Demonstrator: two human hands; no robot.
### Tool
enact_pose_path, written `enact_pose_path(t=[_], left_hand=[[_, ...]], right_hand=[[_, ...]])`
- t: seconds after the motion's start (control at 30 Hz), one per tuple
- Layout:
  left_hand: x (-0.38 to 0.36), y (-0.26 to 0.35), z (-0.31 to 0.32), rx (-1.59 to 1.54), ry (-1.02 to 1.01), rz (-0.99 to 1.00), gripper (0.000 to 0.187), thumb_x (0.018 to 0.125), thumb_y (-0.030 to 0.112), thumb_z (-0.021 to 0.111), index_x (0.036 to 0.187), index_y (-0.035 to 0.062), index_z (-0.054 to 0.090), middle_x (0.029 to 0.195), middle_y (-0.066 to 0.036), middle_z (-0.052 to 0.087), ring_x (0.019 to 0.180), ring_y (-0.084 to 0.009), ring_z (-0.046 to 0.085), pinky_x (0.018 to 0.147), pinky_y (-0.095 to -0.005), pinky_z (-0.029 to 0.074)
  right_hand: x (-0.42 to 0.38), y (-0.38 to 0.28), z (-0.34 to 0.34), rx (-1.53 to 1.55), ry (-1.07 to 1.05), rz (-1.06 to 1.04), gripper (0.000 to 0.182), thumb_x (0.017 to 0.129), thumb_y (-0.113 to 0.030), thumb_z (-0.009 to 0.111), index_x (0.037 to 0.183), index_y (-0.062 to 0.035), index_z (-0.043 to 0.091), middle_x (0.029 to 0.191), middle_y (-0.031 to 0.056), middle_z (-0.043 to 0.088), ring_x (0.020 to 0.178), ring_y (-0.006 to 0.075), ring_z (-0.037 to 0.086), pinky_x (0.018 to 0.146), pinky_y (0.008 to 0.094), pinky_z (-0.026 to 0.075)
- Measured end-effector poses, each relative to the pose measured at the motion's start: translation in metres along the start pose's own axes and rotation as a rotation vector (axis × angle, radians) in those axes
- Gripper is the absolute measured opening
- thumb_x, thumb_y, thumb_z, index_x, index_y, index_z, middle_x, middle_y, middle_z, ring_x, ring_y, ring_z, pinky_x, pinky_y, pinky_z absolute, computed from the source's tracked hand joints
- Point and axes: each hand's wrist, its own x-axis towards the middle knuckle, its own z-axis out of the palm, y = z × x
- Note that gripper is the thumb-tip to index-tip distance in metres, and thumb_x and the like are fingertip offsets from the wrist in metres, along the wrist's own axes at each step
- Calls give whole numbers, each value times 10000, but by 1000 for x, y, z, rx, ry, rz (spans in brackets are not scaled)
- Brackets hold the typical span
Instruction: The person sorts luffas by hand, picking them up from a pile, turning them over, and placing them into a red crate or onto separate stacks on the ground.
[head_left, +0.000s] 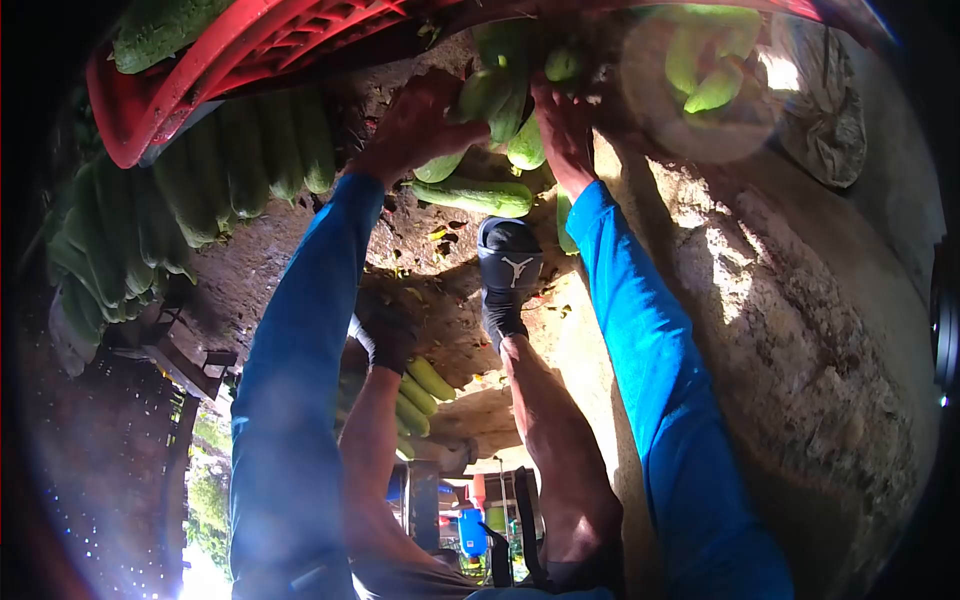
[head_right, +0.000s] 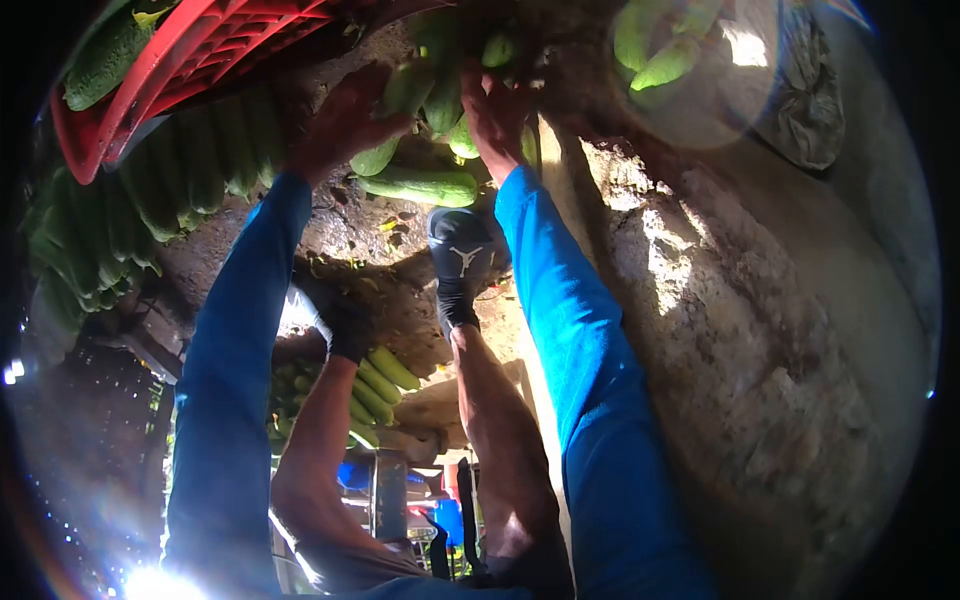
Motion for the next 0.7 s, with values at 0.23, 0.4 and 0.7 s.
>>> enact_pose_path(t=[0.23,0.4,0.7], left_hand=[[8,-58,72,-1082,172,-135,414,861,427,628,1042,56,652,938,-34,641,860,-155,583,839,-304,448],[-4,-12,35,-1386,77,-737,502,748,507,625,1027,90,631,927,-61,621,843,-198,619,679,-354,519],[-82,-3,-14,62,-438,72,593,677,446,769,1114,64,646,1288,-193,524,1210,-343,490,1015,-455,407]], right_hand=[[10,30,41,-562,105,21,621,775,-600,656,1192,-140,633,1305,422,357,1185,496,443,1061,556,267],[9,38,54,-590,318,-323,605,733,-583,689,1135,-131,654,1208,375,428,1167,490,402,1068,564,260],[28,29,24,-534,-200,-279,523,746,-471,750,1023,-31,700,1068,209,655,987,293,635,859,428,497]])
